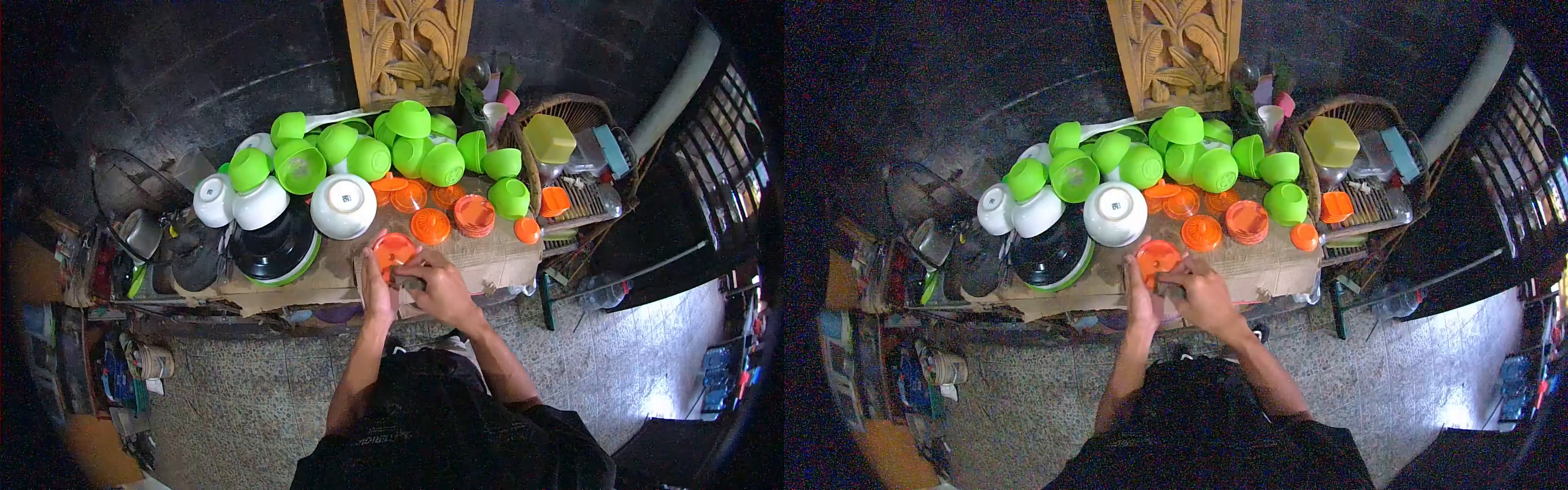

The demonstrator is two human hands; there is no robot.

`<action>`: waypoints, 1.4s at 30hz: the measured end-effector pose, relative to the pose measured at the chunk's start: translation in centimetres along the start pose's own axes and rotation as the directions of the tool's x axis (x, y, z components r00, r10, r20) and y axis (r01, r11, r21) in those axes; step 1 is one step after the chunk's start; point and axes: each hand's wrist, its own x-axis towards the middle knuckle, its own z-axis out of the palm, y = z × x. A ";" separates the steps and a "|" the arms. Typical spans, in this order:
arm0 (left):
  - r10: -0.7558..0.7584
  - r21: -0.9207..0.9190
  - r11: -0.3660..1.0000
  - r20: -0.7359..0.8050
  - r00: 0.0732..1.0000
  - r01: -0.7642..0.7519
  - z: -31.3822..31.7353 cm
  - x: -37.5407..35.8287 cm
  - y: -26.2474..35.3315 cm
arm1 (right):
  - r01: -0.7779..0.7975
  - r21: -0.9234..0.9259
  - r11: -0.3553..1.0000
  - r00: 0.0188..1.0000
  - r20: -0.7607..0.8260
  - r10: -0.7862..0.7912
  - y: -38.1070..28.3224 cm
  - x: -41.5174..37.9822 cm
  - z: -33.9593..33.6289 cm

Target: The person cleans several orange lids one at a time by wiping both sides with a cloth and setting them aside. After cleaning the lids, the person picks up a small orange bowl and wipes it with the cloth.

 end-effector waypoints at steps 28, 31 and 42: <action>-0.039 0.060 0.997 -0.003 0.999 0.039 -0.7 0.7 1.0 | -0.174 -0.084 0.981 0.981 -0.096 0.166 0.6 1.0 0.2; -0.066 0.102 0.993 0.050 0.997 0.061 -0.7 0.6 0.1 | -0.238 -0.097 0.966 0.957 -0.195 0.216 0.6 1.3 -0.1; -0.116 -0.048 0.991 0.172 0.978 0.126 -0.4 0.7 -0.4 | -0.031 0.086 0.996 0.993 -0.114 0.041 0.4 0.3 1.0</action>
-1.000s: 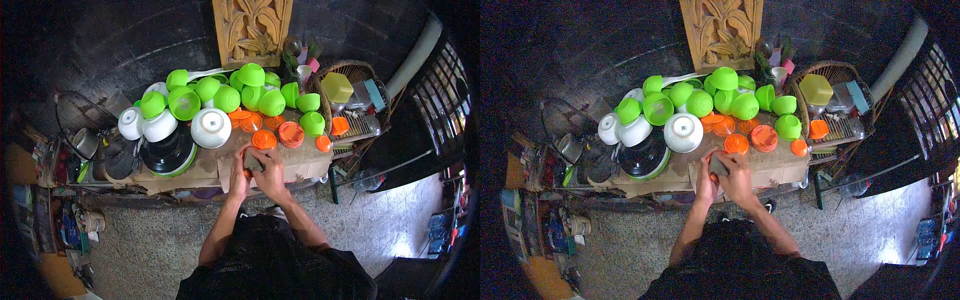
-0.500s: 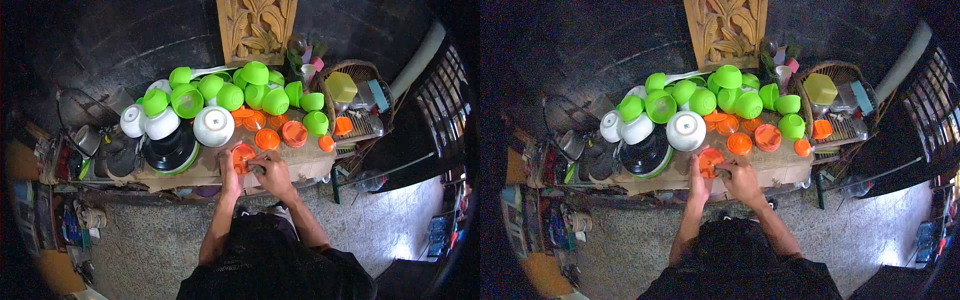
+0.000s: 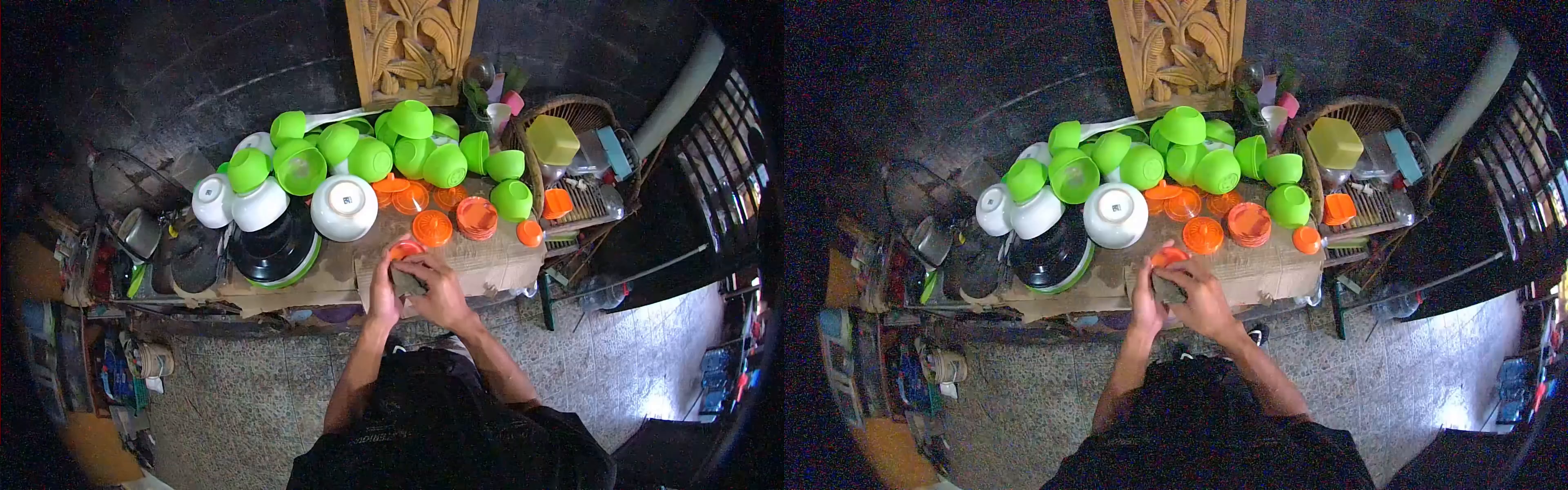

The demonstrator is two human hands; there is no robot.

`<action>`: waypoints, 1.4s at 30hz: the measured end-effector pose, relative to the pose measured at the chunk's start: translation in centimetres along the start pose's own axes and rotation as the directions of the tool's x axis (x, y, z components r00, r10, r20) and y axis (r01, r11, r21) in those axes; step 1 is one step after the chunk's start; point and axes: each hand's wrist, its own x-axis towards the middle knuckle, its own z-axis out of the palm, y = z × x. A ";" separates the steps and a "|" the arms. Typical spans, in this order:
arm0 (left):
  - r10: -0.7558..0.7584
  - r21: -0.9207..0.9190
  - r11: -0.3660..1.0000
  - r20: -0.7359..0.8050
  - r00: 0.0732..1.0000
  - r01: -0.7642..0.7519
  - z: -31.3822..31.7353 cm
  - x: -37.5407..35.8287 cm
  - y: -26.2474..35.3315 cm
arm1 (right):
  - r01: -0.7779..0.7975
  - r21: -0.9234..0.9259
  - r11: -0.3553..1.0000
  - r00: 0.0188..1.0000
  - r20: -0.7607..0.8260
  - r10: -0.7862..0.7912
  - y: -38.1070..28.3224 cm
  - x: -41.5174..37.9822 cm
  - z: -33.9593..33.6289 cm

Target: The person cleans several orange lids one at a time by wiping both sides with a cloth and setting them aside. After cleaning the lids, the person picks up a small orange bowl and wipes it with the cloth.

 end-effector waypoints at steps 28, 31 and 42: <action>-0.125 -0.089 0.989 -0.129 0.984 0.114 0.5 -0.4 0.3 | -0.026 -0.213 0.977 0.878 -0.472 -0.080 0.6 -1.8 -1.7; -0.116 -0.062 0.992 -0.139 0.983 0.108 0.4 -0.6 0.7 | -0.054 -0.211 0.976 0.920 -0.390 -0.033 -0.6 -2.2 -1.6; -0.015 -0.159 0.987 -0.140 0.990 -0.008 1.3 -1.3 0.3 | -0.053 -0.142 0.988 0.991 -0.131 0.034 -1.6 -3.3 0.5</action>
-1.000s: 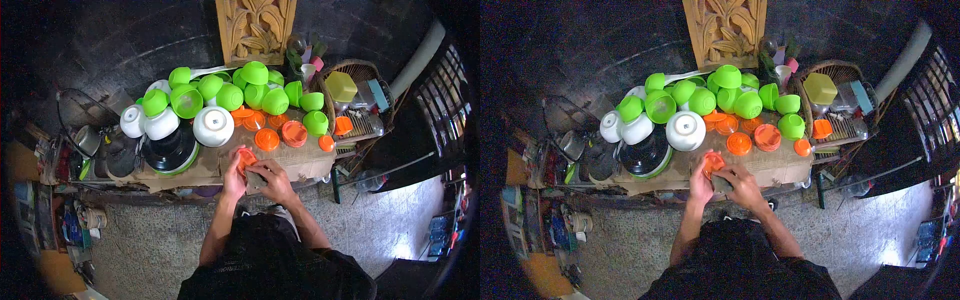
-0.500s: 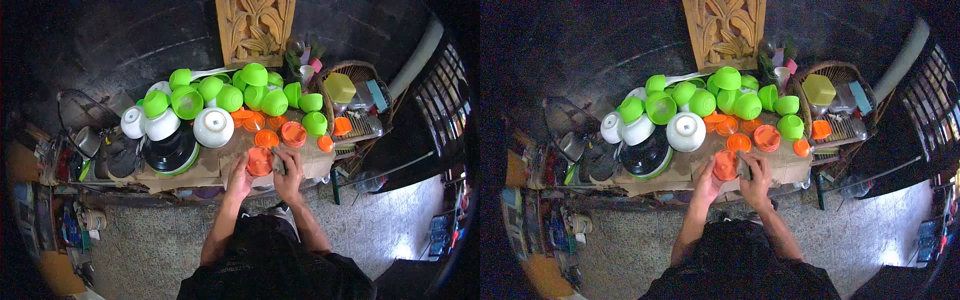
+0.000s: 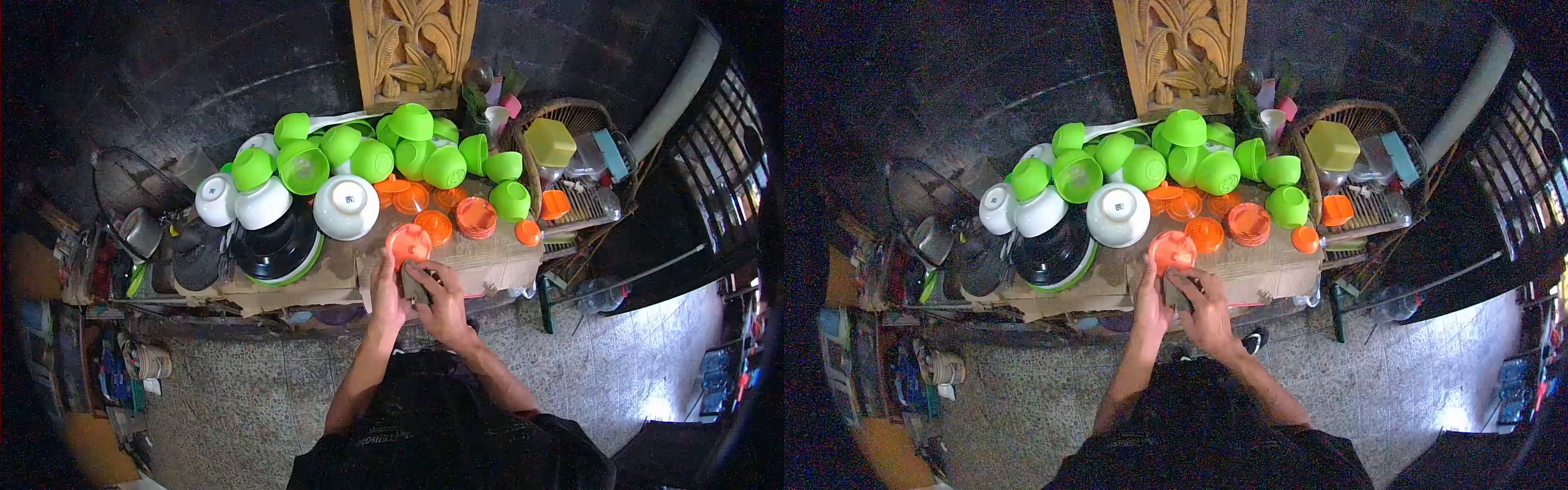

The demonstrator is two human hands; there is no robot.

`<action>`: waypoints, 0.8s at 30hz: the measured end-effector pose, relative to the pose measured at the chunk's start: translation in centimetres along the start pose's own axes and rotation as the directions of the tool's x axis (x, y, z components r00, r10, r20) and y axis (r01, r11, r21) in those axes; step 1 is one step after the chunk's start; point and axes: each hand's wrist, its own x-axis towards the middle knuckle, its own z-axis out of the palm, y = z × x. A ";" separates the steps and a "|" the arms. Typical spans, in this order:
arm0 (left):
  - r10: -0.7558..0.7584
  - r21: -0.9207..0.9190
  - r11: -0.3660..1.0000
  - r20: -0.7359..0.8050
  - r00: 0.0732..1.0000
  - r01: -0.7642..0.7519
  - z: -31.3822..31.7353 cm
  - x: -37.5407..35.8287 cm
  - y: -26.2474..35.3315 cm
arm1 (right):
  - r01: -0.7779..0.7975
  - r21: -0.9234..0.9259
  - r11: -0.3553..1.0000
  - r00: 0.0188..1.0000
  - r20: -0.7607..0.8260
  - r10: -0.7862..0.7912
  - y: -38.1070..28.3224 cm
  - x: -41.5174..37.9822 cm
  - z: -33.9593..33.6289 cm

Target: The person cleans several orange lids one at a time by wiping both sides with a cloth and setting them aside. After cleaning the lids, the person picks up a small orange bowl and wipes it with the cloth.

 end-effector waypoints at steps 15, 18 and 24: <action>0.088 0.167 0.982 0.041 0.995 -0.093 0.6 -0.6 -1.9 | 0.107 -0.214 0.971 0.991 -0.055 -0.122 -0.3 2.6 -1.2; 0.076 0.174 0.981 0.029 0.997 -0.080 0.2 -1.2 -1.4 | 0.142 -0.186 0.972 0.988 -0.026 -0.150 -0.5 1.3 -0.7; 0.034 0.018 0.999 0.057 0.998 -0.035 0.2 -1.0 -1.5 | 0.037 0.020 0.999 0.974 -0.222 -0.031 1.1 1.1 0.3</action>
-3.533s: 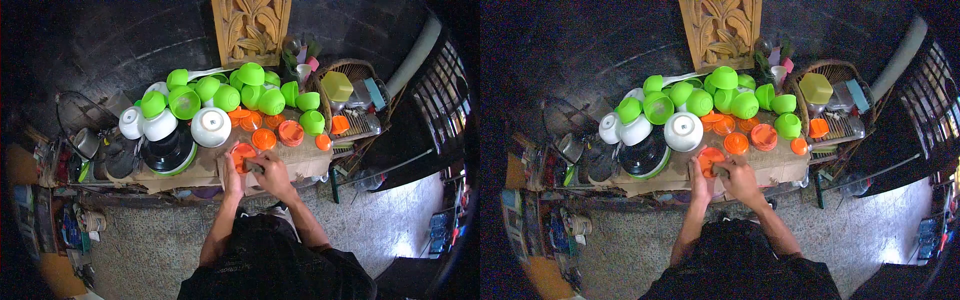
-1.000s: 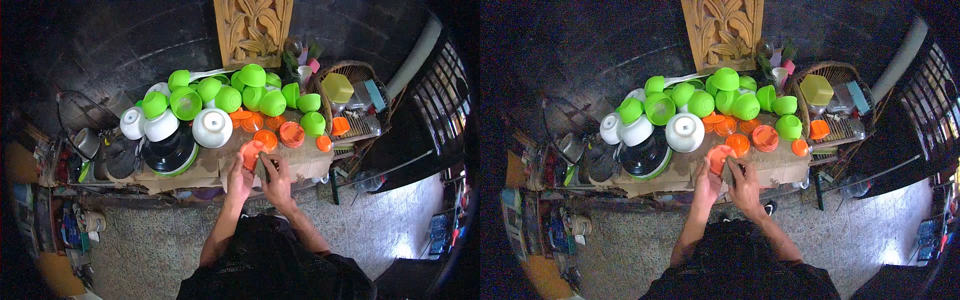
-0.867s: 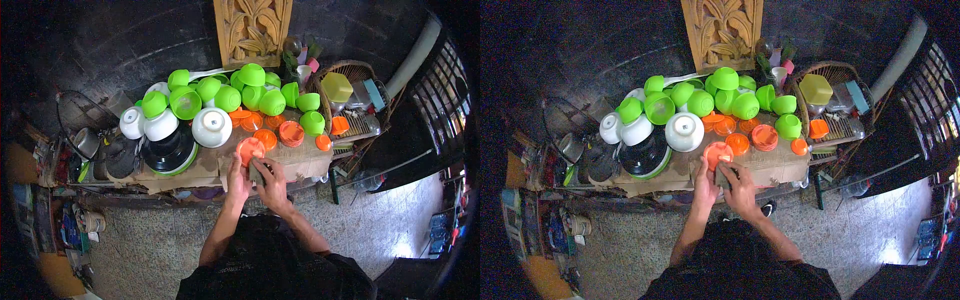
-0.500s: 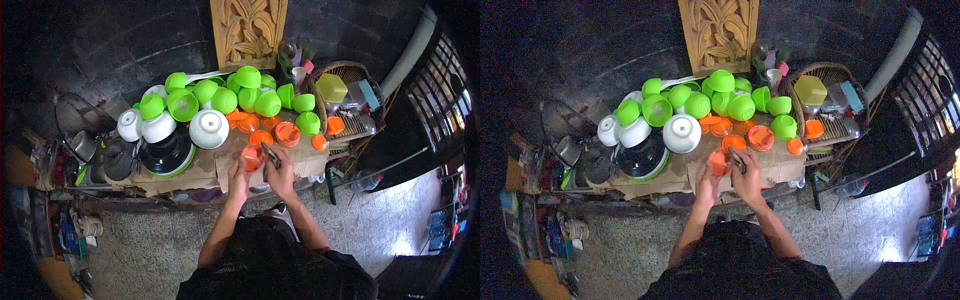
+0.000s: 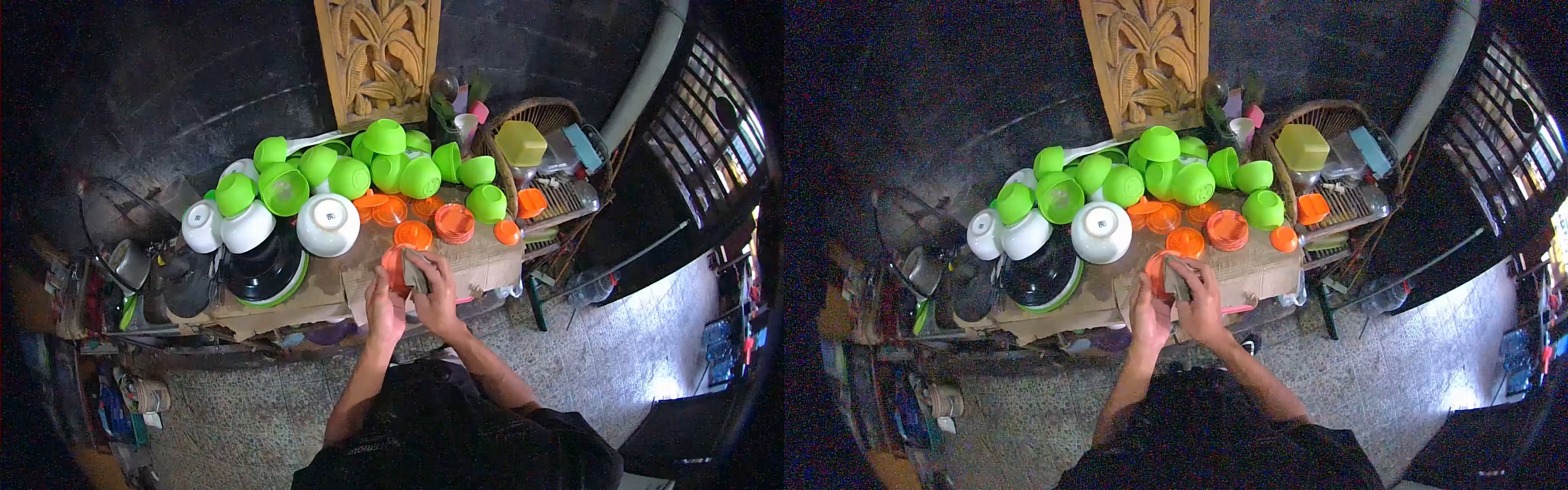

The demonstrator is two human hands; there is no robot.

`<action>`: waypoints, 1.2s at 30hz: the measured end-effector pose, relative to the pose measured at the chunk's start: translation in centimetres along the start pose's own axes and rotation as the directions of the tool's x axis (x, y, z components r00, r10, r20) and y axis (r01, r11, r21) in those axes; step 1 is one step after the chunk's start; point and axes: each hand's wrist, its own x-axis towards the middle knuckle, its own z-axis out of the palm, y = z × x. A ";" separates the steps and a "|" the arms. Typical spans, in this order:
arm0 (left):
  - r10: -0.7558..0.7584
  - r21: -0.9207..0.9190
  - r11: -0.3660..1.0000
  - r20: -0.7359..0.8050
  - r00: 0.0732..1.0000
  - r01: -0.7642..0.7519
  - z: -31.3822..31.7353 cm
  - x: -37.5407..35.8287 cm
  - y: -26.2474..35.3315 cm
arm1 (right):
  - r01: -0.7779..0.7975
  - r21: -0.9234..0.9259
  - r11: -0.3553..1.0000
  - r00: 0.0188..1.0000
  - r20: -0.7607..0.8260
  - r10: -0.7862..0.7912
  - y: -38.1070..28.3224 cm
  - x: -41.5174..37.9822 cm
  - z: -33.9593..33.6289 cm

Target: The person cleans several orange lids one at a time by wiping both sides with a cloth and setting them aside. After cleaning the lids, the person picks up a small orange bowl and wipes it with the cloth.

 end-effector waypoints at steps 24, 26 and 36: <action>-0.026 -0.129 0.992 -0.086 0.996 0.014 -5.5 -0.4 1.3 | -0.369 0.382 0.847 0.929 0.180 0.324 -1.4 -5.1 1.9; -0.041 -0.096 0.995 -0.141 0.989 0.027 -6.0 -0.4 1.1 | -0.501 0.470 0.727 0.849 0.106 0.517 -0.3 -5.9 2.6; 0.191 0.392 0.915 -0.211 0.959 -0.096 -1.2 -1.0 -1.6 | -0.676 0.394 0.623 0.721 0.175 0.671 0.9 -3.5 -0.8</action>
